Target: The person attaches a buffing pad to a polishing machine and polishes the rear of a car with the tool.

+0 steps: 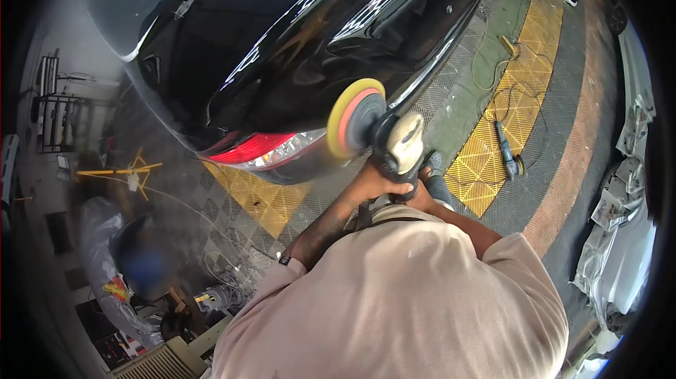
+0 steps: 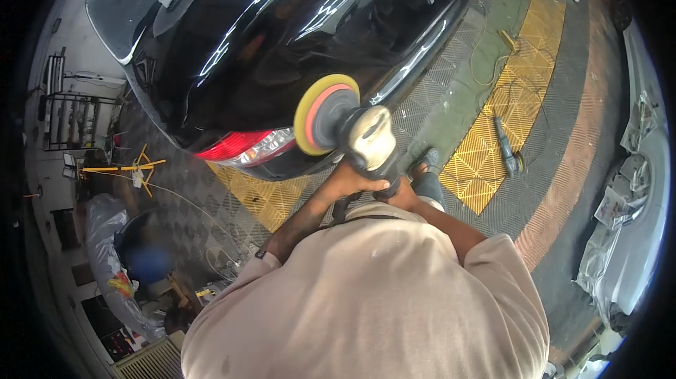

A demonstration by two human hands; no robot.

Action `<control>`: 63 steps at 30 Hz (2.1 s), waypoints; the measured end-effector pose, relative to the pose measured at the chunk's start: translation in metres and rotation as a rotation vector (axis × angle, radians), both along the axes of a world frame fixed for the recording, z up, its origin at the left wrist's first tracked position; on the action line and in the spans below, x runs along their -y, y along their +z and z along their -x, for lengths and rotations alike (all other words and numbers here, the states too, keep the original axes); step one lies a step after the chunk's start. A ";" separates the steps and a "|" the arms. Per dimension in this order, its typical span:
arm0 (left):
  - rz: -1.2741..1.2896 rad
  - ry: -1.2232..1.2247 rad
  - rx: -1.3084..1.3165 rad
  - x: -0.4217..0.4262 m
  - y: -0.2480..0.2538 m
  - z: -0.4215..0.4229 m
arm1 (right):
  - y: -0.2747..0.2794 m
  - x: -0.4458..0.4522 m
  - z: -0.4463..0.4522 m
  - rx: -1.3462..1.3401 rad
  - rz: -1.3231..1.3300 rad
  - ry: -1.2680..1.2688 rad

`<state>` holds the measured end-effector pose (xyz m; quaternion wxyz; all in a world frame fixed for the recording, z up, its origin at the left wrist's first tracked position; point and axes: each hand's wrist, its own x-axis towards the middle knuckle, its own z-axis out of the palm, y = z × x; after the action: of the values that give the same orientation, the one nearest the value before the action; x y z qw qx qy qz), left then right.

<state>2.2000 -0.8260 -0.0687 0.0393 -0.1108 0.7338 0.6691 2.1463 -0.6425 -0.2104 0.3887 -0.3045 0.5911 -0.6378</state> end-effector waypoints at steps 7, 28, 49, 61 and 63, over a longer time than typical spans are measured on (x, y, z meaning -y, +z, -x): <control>0.140 0.054 -0.187 0.031 0.039 -0.066 | 0.036 0.043 0.008 -0.127 -0.175 0.307; -0.059 -0.007 0.229 -0.034 -0.028 0.064 | -0.012 -0.034 0.040 0.265 -0.289 0.236; 0.060 -0.042 -0.375 0.071 0.053 -0.075 | 0.084 0.057 -0.030 -0.165 -0.124 0.048; -0.119 -0.032 -0.108 0.026 0.041 -0.026 | 0.094 0.010 -0.022 -0.244 -0.323 -0.308; -0.067 -0.103 -0.049 0.028 0.042 -0.013 | 0.096 0.009 -0.018 -0.218 -0.281 -0.376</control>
<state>2.2132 -0.8538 -0.0272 0.0594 -0.0550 0.7165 0.6929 2.1643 -0.6511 -0.1142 0.2360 -0.1992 0.7585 -0.5739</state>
